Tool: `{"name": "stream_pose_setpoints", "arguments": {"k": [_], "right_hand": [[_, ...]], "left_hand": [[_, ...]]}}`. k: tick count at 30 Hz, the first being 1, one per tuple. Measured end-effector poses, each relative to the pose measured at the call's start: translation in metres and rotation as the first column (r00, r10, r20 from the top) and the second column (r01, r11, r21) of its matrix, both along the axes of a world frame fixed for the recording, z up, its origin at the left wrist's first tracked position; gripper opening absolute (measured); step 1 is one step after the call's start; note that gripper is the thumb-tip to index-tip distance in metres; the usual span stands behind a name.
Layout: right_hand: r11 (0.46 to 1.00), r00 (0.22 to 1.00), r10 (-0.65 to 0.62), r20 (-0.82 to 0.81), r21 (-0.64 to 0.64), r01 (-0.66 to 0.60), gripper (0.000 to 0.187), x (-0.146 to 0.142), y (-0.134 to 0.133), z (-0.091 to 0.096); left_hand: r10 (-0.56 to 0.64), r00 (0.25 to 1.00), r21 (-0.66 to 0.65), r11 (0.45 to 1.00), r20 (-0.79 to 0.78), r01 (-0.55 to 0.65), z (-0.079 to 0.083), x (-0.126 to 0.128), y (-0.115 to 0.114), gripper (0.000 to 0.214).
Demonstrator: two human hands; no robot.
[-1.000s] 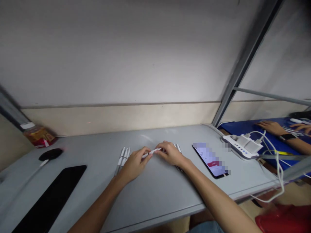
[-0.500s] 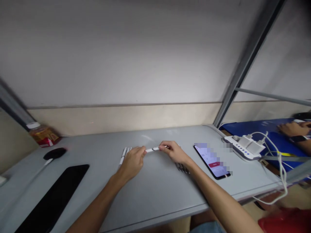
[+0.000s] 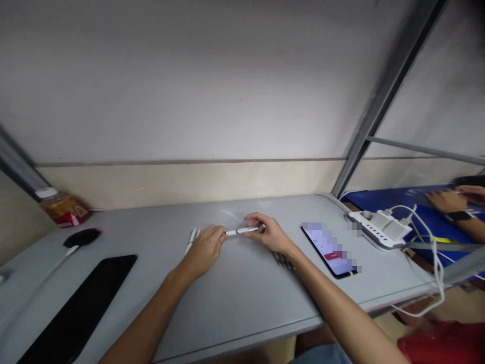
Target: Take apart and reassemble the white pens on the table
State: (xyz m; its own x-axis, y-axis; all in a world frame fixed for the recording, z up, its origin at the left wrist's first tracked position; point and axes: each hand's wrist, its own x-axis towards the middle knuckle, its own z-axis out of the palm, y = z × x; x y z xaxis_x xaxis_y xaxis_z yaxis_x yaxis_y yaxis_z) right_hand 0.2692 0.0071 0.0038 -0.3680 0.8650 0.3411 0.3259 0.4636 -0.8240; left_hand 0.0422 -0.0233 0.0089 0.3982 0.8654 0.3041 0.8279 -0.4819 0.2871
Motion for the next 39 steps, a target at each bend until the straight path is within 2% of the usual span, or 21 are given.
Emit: {"name": "stream_pose_setpoints", "arguments": {"k": [3, 5, 7, 10, 13, 16, 19, 21, 23, 30, 33, 39], "right_hand": [[0.996, 0.998, 0.035, 0.051, -0.086, -0.031, 0.024, 0.001, 0.002, -0.002], [0.999, 0.999, 0.028, 0.019, -0.026, -0.027, 0.018, 0.002, 0.002, -0.002], [1.000, 1.000, 0.001, -0.011, 0.015, -0.001, 0.027, 0.003, 0.002, -0.001], [0.998, 0.996, 0.015, 0.084, -0.058, -0.010, 0.022, 0.003, 0.001, -0.001], [1.000, 0.995, 0.005, 0.101, 0.021, -0.007, 0.016, 0.003, 0.000, 0.000], [0.998, 0.998, -0.009, 0.059, 0.068, 0.005, 0.038, 0.003, -0.001, 0.001], [1.000, 0.987, 0.023, 0.158, 0.009, -0.024, 0.025, 0.003, -0.002, 0.002], [0.999, 0.980, 0.030, 0.198, 0.038, -0.039, 0.021, 0.002, -0.002, 0.002], [0.994, 0.983, 0.009, 0.181, 0.107, -0.028, 0.012, 0.002, -0.002, 0.002], [0.945, 0.968, -0.093, 0.232, 0.327, 0.012, 0.018, 0.005, 0.003, 0.000], [0.935, 0.949, -0.149, 0.276, 0.352, 0.045, 0.025, 0.010, 0.006, -0.002], [0.934, 0.896, -0.253, 0.365, 0.334, 0.127, 0.026, 0.023, 0.014, -0.003]], "left_hand": [[0.001, 1.000, 0.004, 1.000, -0.002, -0.001, 0.000, 0.001, -0.001, 0.028], [0.001, 1.000, 0.002, 1.000, 0.008, -0.001, 0.000, 0.002, -0.001, 0.028], [-0.002, 1.000, 0.002, 1.000, 0.013, 0.002, -0.001, 0.002, -0.001, 0.028], [-0.009, 1.000, 0.015, 1.000, -0.001, 0.009, -0.002, 0.002, 0.000, 0.028], [-0.012, 1.000, 0.021, 1.000, -0.015, 0.012, -0.004, 0.002, 0.001, 0.029], [0.013, 1.000, 0.034, 0.999, -0.008, -0.013, -0.005, 0.003, 0.000, 0.030], [0.012, 1.000, 0.035, 0.999, -0.001, -0.012, -0.005, 0.003, 0.000, 0.030], [0.001, 1.000, 0.025, 1.000, -0.001, -0.001, -0.004, 0.004, -0.001, 0.028], [0.001, 1.000, 0.015, 1.000, 0.003, -0.001, -0.004, 0.004, -0.001, 0.027], [-0.005, 0.997, -0.032, 0.999, 0.074, 0.008, -0.002, 0.003, -0.001, 0.031], [-0.005, 0.996, -0.026, 1.000, 0.092, 0.007, -0.001, 0.000, 0.000, 0.032], [0.018, 0.997, 0.004, 1.000, 0.074, -0.018, -0.002, -0.003, 0.003, 0.033]]}}
